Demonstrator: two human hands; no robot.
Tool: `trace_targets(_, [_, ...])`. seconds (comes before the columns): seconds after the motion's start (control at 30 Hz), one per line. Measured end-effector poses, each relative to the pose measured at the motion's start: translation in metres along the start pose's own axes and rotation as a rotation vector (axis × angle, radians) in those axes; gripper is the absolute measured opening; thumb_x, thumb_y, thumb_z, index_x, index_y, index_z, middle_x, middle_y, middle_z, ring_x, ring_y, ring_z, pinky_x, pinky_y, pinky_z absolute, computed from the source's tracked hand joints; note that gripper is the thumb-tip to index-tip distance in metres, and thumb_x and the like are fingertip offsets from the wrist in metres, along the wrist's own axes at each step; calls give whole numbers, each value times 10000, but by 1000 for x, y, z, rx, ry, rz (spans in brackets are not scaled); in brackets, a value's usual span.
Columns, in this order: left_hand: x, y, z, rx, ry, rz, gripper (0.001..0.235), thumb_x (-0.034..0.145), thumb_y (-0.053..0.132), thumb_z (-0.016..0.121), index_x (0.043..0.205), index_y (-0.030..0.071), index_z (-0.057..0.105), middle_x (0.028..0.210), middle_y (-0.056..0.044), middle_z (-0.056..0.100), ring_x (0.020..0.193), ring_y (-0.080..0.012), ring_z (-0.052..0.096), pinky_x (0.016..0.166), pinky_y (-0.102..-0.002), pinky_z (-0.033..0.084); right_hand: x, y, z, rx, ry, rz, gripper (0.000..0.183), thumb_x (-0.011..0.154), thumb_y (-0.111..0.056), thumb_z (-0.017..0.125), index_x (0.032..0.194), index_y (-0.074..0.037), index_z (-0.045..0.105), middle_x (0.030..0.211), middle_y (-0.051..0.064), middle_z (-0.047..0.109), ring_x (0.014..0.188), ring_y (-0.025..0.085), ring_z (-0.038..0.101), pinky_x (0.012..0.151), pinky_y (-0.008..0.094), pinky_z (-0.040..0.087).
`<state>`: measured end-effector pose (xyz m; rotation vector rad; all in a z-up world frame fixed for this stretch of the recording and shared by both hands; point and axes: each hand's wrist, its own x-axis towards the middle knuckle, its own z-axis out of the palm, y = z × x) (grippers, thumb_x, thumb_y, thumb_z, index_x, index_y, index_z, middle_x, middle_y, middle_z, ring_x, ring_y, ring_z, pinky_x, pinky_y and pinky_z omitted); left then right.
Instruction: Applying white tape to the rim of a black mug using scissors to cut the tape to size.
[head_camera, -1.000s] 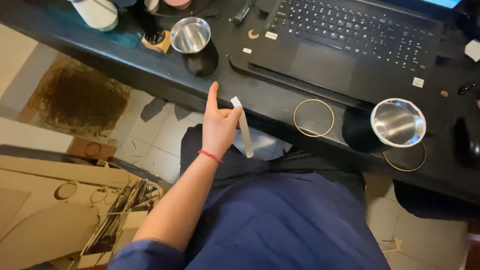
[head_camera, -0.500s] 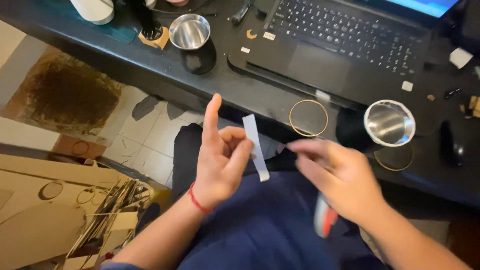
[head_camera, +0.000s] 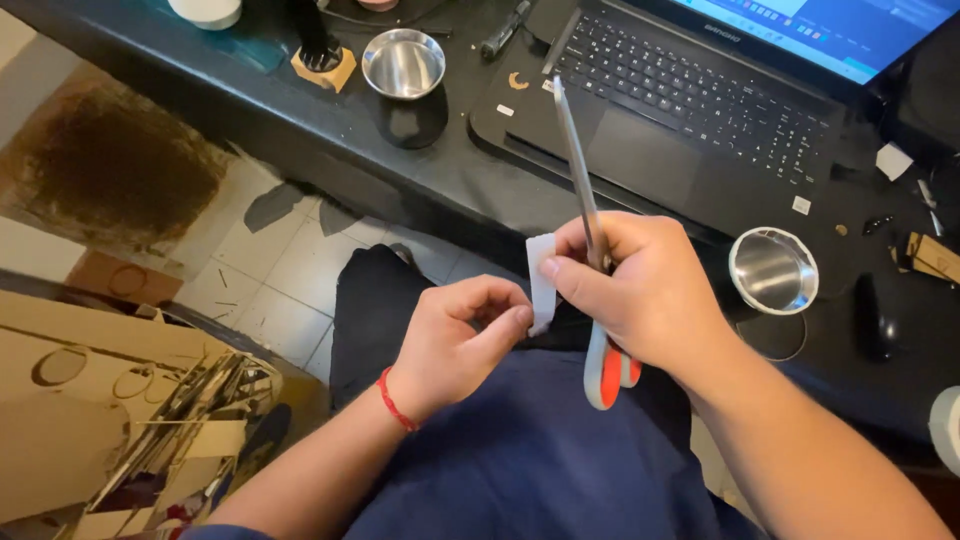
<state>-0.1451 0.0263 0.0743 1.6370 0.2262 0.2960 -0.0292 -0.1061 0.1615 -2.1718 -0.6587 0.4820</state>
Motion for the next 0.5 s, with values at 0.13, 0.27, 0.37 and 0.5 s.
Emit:
trace_targets(0.13, [-2,-5,-3,87,-3,105,84,828,82,639,753,118,640,617,42,600,532,-55,495,513,-222,425,3,-2,5,20,-36,30,176,809,-195,705,672,-102,646,526,-31,524,513,82,442,531,263,391])
trace_targets(0.27, [0,-7,-7,147,43,190,54,802,110,633,849,132,621,737,33,624,617,-89,554,558,-236,474,7,2,6,25,-39,-25,144,790,-209,700,688,-109,683,557,-43,519,569,83,443,579,264,381])
trace_targets(0.37, [1,-10,-6,145,-14,246,49,847,116,634,804,132,617,691,46,594,610,-92,524,568,-245,436,6,1,8,11,-41,-25,148,791,-207,702,681,-111,677,548,-48,494,561,84,410,565,264,360])
trace_targets(0.5, [4,-21,-4,170,12,204,93,810,93,605,727,133,609,635,54,558,575,-90,480,553,-254,404,9,0,8,-16,-53,35,101,798,-196,691,739,-124,731,615,-47,628,572,74,477,581,262,397])
